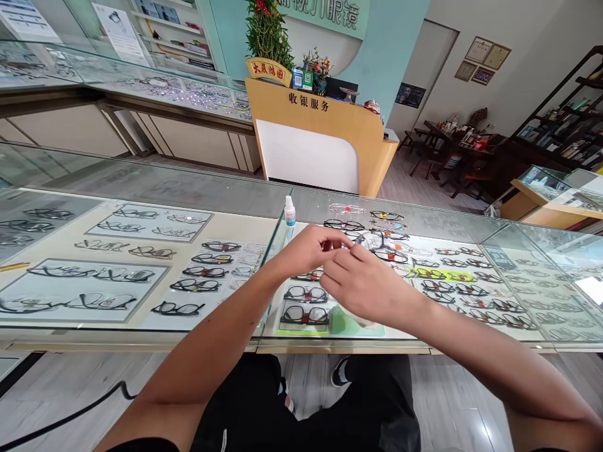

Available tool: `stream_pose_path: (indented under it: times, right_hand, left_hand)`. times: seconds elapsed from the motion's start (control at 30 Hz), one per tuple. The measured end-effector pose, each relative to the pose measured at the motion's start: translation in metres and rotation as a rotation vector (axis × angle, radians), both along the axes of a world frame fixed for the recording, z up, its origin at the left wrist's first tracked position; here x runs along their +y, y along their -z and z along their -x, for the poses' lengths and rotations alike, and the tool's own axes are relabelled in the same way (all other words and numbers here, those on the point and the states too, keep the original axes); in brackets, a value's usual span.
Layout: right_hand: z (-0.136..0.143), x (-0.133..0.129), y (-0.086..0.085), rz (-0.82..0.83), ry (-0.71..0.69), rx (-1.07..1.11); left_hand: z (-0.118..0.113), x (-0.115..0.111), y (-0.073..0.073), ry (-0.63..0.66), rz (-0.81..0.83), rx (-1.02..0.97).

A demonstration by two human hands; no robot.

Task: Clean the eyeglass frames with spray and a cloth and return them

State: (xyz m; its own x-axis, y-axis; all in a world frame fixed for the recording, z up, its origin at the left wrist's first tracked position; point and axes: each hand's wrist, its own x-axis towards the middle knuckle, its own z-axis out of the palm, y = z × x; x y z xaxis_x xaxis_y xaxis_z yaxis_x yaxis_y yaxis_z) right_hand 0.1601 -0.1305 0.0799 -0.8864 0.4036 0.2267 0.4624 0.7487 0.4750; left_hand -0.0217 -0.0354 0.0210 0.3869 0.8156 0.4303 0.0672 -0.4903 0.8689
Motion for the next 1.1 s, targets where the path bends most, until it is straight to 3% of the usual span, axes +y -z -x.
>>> stream_pose_path:
  times: [0.07,0.23,0.4,0.7,1.1]
  right_hand:
    - [-0.012,0.009,0.011,0.138,0.028,0.205]
    - [-0.037,0.045,0.048,0.612,0.042,0.931]
    - [-0.037,0.063,0.076,0.809,0.151,1.411]
    - [-0.048,0.066,0.091,0.886,0.241,1.482]
    - [-0.051,0.067,0.092,0.706,0.258,1.270]
  left_hand:
    - [0.001,0.008,-0.004,0.069,0.046,0.026]
    - [0.002,0.023,0.000,-0.100,0.135,-0.183]
    - [-0.005,0.020,0.007,-0.136,0.238,-0.232]
    - [-0.026,0.012,0.026,-0.114,0.342,-0.223]
    - [-0.033,0.010,0.030,-0.079,0.423,-0.273]
